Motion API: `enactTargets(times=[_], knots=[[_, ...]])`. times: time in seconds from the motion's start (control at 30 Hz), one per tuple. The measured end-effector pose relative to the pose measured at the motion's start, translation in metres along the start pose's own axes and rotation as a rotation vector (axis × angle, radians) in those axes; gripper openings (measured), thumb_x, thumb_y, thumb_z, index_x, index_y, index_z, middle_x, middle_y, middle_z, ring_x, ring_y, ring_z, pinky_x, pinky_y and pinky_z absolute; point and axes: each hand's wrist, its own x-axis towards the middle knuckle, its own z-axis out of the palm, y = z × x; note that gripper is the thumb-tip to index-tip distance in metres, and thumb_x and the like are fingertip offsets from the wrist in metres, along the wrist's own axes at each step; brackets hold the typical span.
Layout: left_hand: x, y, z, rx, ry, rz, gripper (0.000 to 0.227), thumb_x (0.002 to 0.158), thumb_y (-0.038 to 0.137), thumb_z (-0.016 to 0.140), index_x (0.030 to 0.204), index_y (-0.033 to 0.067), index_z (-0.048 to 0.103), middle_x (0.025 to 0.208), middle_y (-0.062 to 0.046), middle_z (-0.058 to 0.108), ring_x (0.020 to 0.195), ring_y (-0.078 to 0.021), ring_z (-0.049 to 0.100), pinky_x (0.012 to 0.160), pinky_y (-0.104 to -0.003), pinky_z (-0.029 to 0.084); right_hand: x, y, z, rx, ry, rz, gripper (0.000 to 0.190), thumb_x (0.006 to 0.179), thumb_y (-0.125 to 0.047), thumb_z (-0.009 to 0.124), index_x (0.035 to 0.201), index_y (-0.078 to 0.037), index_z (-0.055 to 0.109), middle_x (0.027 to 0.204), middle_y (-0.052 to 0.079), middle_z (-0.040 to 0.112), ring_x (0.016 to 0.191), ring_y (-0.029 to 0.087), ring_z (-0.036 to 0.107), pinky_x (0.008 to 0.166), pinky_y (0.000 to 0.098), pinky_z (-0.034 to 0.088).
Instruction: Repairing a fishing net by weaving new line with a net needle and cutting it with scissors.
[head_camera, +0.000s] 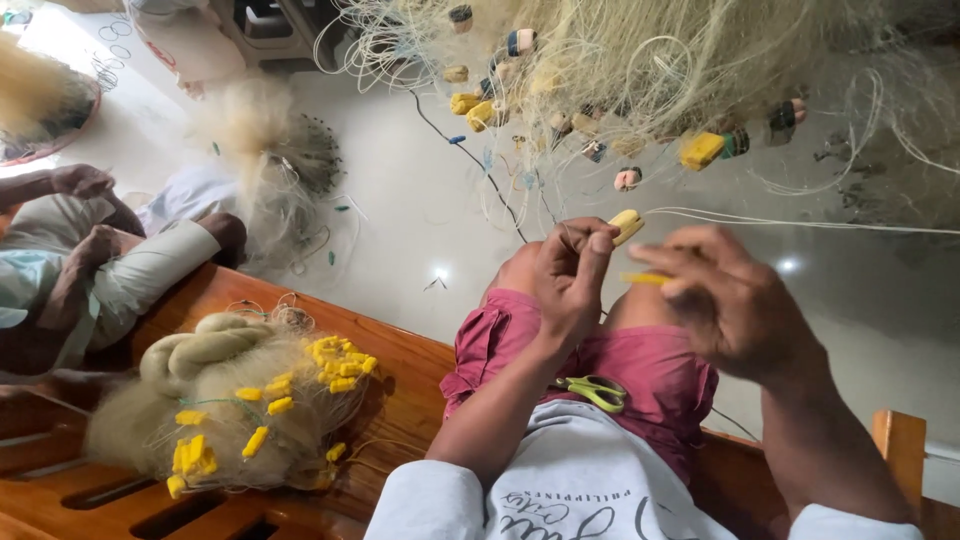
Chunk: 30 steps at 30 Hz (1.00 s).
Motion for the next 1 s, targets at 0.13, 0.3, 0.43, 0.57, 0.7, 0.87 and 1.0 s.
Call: enactTargets(times=[0.13, 0.3, 0.43, 0.57, 0.7, 0.87, 1.0], knots=[[0.008, 0.009, 0.003, -0.042, 0.057, -0.161, 0.022, 0.1, 0.023, 0.059, 0.083, 0.011, 0.054, 0.09, -0.009, 0.068, 0.082, -0.0139, 0.062, 0.073, -0.028, 0.048, 0.006, 0.015, -0.012, -0.117, 0.071, -0.072, 0.026, 0.1, -0.007, 0.06, 0.125, -0.006, 0.068, 0.108, 0.013, 0.063, 0.097, 0.025, 0.066, 0.086, 0.0365, 0.053], [0.021, 0.011, 0.003, -0.335, 0.166, -0.31, 0.021, 0.088, -0.003, 0.052, 0.071, 0.0096, 0.048, 0.073, -0.013, 0.063, 0.066, -0.0144, 0.052, 0.068, -0.028, 0.042, 0.013, 0.034, -0.016, -0.31, 0.1, -0.178, 0.018, 0.098, -0.004, 0.071, 0.115, -0.006, 0.07, 0.103, 0.011, 0.071, 0.084, 0.023, 0.068, 0.076, 0.0366, 0.055], [0.022, 0.022, 0.006, -0.372, 0.146, -0.328, 0.022, 0.088, -0.004, 0.049, 0.071, 0.009, 0.044, 0.072, -0.015, 0.061, 0.066, -0.016, 0.051, 0.069, -0.029, 0.042, 0.017, 0.036, -0.011, -0.328, 0.13, -0.153, 0.018, 0.098, -0.004, 0.072, 0.116, -0.008, 0.071, 0.105, 0.01, 0.071, 0.088, 0.023, 0.068, 0.079, 0.0352, 0.054], [0.023, 0.027, 0.01, -0.391, 0.12, -0.393, 0.025, 0.095, 0.008, 0.056, 0.073, 0.0107, 0.046, 0.073, -0.013, 0.064, 0.064, -0.0146, 0.05, 0.069, -0.029, 0.046, 0.022, 0.034, -0.007, -0.239, 0.144, -0.141, 0.015, 0.099, -0.004, 0.069, 0.114, -0.005, 0.07, 0.104, 0.013, 0.07, 0.091, 0.026, 0.068, 0.082, 0.0365, 0.053], [0.028, 0.025, 0.014, -0.486, 0.03, -0.523, 0.025, 0.095, 0.012, 0.059, 0.073, 0.0093, 0.047, 0.075, -0.016, 0.067, 0.061, -0.0172, 0.058, 0.066, -0.03, 0.051, 0.026, 0.047, 0.004, -0.144, 0.258, -0.211, 0.011, 0.102, -0.003, 0.061, 0.112, 0.002, 0.065, 0.102, 0.019, 0.069, 0.092, 0.029, 0.069, 0.083, 0.0373, 0.056], [0.026, 0.002, 0.02, -0.457, -0.119, -0.439, 0.019, 0.097, 0.008, 0.052, 0.078, 0.0073, 0.053, 0.077, -0.012, 0.063, 0.069, -0.0189, 0.056, 0.067, -0.029, 0.046, 0.036, 0.038, 0.016, -0.066, 0.439, -0.228, 0.023, 0.104, -0.016, 0.059, 0.119, -0.001, 0.067, 0.115, 0.019, 0.047, 0.103, 0.03, 0.055, 0.089, 0.0381, 0.051], [0.025, -0.014, 0.024, -0.225, -0.14, -0.25, 0.021, 0.097, 0.008, 0.057, 0.075, 0.0056, 0.055, 0.074, -0.011, 0.063, 0.071, -0.0126, 0.057, 0.073, -0.023, 0.048, 0.042, 0.044, 0.026, 0.202, 0.596, -0.219, 0.016, 0.093, -0.012, 0.075, 0.109, -0.009, 0.077, 0.11, 0.007, 0.038, 0.094, 0.015, 0.047, 0.091, 0.0322, 0.047]])
